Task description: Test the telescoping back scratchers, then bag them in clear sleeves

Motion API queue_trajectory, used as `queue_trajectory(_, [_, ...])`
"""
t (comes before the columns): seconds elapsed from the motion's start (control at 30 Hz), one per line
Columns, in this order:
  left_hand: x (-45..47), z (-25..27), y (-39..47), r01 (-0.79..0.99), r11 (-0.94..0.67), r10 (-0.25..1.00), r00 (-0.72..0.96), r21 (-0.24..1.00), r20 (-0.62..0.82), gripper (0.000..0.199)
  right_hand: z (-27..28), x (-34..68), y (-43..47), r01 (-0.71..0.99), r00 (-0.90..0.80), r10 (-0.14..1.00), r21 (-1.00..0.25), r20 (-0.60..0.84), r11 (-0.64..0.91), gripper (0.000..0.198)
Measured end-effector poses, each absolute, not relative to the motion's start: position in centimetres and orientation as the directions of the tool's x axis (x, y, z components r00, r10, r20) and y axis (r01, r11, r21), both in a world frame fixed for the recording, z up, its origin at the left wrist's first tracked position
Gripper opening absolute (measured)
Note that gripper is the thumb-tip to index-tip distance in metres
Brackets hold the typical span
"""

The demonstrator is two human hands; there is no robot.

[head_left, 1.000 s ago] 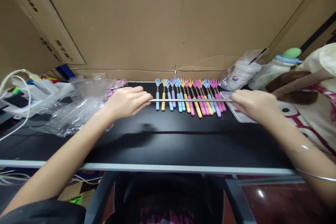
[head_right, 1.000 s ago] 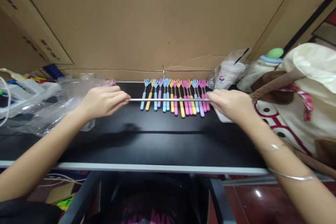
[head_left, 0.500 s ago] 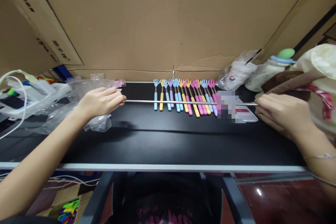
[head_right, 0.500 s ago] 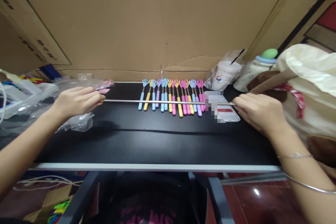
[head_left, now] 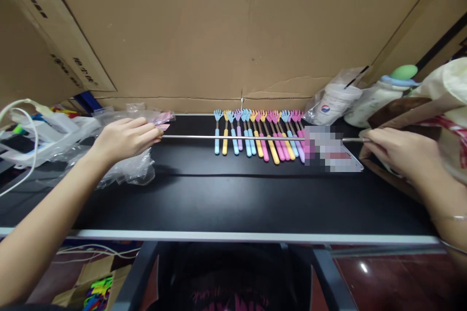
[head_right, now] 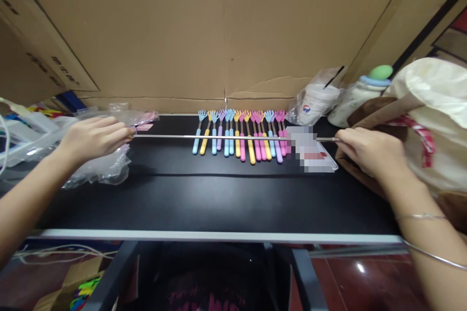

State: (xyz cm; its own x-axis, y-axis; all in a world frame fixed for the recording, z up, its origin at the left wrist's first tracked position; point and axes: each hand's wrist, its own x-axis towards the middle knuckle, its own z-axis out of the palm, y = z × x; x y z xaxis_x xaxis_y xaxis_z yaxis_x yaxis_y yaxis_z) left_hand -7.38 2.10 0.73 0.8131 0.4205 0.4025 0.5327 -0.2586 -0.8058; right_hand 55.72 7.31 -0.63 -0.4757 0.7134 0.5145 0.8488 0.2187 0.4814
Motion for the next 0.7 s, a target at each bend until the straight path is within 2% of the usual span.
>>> queue_trajectory(0.1, [-8.2, 0.8, 1.8, 0.524, -0.226, 0.447, 0.804, -0.821, 0.391, 0.014, -0.7, 56.2, 7.4, 0.782, -0.561, 0.656, 0.583, 0.504, 0.22, 0.045])
queue_trajectory(0.23, [-8.6, 0.9, 1.7, 0.522, -0.205, 0.453, 0.801, -0.828, 0.392, 0.015, -0.8, 56.4, 7.4, 0.769, -0.572, 0.637, 0.607, 0.517, 0.199, 0.046])
queue_trajectory(0.37, [-8.5, 0.9, 1.8, 0.519, -0.206, 0.451, 0.803, -0.829, 0.391, 0.014, -0.7, 56.3, 7.3, 0.782, -0.541, 0.666, 0.599, 0.513, 0.173, 0.044])
queue_trajectory(0.57, [-8.8, -0.3, 1.6, 0.546, -0.244, 0.467, 0.79, -0.801, 0.397, 0.017, -0.5, 55.2, 6.7, 0.797, -0.527, 0.709, 0.563, 0.469, 0.22, 0.04])
queue_trajectory(0.7, [-8.4, -0.9, 1.3, 0.615, -0.249, 0.563, 0.72, -0.748, 0.405, 0.025, -0.7, 54.8, 6.6, 0.802, -0.56, 0.68, 0.516, 0.474, 0.301, 0.036])
